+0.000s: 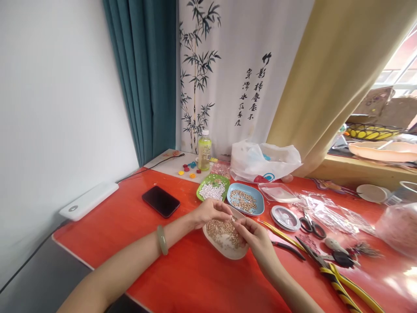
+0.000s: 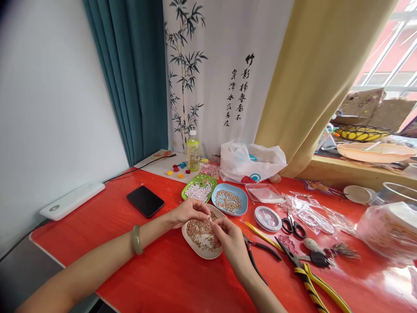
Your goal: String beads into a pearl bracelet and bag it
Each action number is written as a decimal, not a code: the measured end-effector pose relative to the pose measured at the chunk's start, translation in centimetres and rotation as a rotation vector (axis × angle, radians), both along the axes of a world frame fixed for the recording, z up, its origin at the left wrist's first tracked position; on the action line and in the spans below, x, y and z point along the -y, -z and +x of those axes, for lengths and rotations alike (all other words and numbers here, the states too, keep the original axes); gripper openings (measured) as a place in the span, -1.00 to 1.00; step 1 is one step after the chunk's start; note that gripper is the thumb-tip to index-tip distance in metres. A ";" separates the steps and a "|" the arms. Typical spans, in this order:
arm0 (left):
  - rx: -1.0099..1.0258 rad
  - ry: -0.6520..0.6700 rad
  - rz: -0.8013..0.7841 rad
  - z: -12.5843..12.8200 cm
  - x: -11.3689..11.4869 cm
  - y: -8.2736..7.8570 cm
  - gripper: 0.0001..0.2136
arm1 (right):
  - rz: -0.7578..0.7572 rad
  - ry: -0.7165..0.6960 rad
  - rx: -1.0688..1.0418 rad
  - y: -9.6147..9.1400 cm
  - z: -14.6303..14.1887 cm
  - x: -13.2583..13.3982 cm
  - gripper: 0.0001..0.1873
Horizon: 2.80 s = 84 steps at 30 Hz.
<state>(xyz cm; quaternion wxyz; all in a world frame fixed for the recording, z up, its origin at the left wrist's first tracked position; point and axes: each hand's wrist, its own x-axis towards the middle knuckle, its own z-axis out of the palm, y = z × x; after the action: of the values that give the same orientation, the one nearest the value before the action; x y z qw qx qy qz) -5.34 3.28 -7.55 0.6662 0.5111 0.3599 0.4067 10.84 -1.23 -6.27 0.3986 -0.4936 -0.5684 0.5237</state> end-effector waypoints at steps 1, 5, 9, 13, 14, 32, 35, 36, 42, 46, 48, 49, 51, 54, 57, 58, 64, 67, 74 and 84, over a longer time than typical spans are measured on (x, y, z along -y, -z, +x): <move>0.001 0.002 0.000 0.0 0.0 0.0 -0.79 | -0.001 -0.004 0.000 0.0 0.0 0.0 -0.70; -0.003 0.003 0.011 0.1 0.0 0.2 -0.79 | 0.008 -0.037 0.008 0.2 0.1 -0.1 -0.70; -0.008 -0.007 0.015 0.1 0.0 0.3 -0.77 | 0.027 -0.061 0.021 0.5 0.2 -0.3 -0.69; -0.002 -0.016 0.003 0.1 0.2 -0.1 -0.76 | 0.034 -0.058 0.022 0.5 0.3 -0.3 -0.67; -0.005 -0.012 0.006 0.1 0.3 -0.2 -0.76 | 0.035 -0.058 0.017 0.5 0.2 -0.2 -0.67; 0.044 -0.010 -0.002 0.2 0.2 -0.1 -0.76 | 0.010 -0.030 -0.034 -0.2 0.0 0.0 -0.66; 0.045 -0.015 -0.003 0.3 0.3 -0.2 -0.75 | 0.012 -0.026 -0.040 0.0 0.0 -0.1 -0.66; 0.049 -0.019 -0.008 0.3 0.3 -0.2 -0.75 | 0.009 -0.028 -0.041 0.1 0.0 -0.1 -0.66; 0.072 -0.043 -0.010 0.2 0.3 0.0 -0.74 | -0.010 -0.033 -0.032 0.4 0.2 -0.2 -0.68; 0.056 -0.053 -0.018 0.3 0.2 0.0 -0.74 | -0.001 -0.024 -0.034 0.3 0.1 -0.1 -0.68; 0.058 -0.055 -0.035 0.3 0.2 0.0 -0.73 | 0.003 -0.027 -0.037 0.2 0.1 0.0 -0.68; 0.061 -0.057 -0.038 0.3 0.2 -0.1 -0.72 | 0.003 -0.026 -0.037 0.1 0.1 0.0 -0.68; 0.072 -0.056 -0.033 0.3 0.2 0.0 -0.73 | -0.002 -0.021 -0.037 0.0 0.1 0.1 -0.68; 0.068 -0.047 -0.021 0.2 0.2 0.1 -0.74 | -0.005 -0.011 -0.042 -0.1 0.0 0.1 -0.69; 0.046 -0.034 -0.015 0.1 0.2 0.1 -0.74 | -0.002 -0.008 -0.040 -0.1 0.0 0.1 -0.69; 0.042 -0.033 -0.012 0.1 0.2 0.1 -0.73 | -0.002 -0.010 -0.036 -0.1 0.0 0.1 -0.69; 0.039 -0.045 -0.025 0.3 0.3 -0.2 -0.73 | -0.009 -0.016 -0.030 0.1 0.1 -0.1 -0.70; 0.041 -0.053 -0.029 0.3 0.3 -0.2 -0.73 | -0.015 -0.019 -0.038 0.2 0.1 -0.2 -0.70; 0.048 -0.014 -0.012 0.3 0.4 -0.4 -0.78 | -0.018 -0.021 -0.074 0.1 0.1 -0.2 -0.73; 0.022 -0.005 0.022 0.3 0.5 -0.3 -0.78 | -0.027 0.007 -0.154 0.7 0.1 -0.4 -0.69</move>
<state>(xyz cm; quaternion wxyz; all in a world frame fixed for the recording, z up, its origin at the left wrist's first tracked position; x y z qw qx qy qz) -5.05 2.82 -7.28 0.6635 0.5131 0.3491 0.4179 10.95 -0.81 -6.97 0.4364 -0.4594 -0.5271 0.5663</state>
